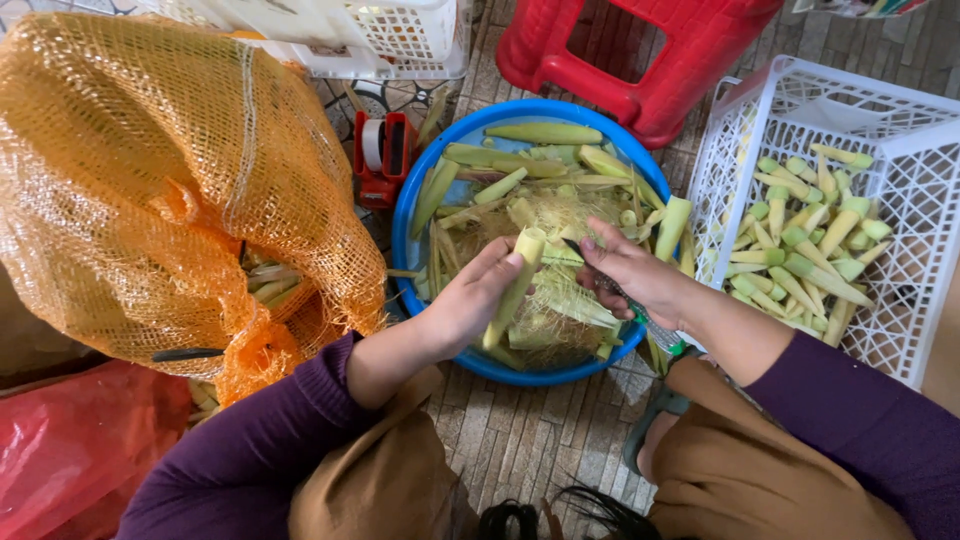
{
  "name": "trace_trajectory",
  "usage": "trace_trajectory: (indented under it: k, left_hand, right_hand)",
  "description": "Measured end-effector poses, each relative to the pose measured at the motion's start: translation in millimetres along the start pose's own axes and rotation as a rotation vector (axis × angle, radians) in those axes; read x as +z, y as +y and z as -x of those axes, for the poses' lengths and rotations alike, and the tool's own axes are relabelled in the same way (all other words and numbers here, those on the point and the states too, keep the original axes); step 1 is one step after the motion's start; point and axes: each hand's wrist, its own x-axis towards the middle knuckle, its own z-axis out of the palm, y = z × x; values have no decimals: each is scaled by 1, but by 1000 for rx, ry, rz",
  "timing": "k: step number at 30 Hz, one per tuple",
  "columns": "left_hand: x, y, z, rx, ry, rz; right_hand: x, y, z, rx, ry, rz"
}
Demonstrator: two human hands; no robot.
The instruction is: Peeling husks from baby corn and trimming the ends with a knife before placing them in a crate.
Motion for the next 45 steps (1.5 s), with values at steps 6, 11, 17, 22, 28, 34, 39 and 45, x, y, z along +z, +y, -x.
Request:
trace_trajectory:
  k: [6,11,17,22,28,34,39,45]
  left_hand:
    - [3,-21,-10,-124,136,9]
    - [15,1,-13,-174,222,258]
    - [22,2,-14,-168,243,351]
    - [28,23,-13,-159,223,342]
    - [18,4,-18,-149,144,509]
    - [13,-17,-21,-253,162,143]
    - [-13,-3,-13,-452,265,-3]
    - [-6,-6,-16,-283,22,-111]
  right_hand:
    - [22,-7,4,-143,44,127]
    - [31,3,0,-377,71,90]
    - [29,7,6,-417,72,78]
    - [31,13,3,-409,156,28]
    - [28,17,2,-370,275,-18]
    - [31,19,2,-420,199,110]
    - [-1,27,-8,-226,336,447]
    - [8,-3,10,-327,-59,377]
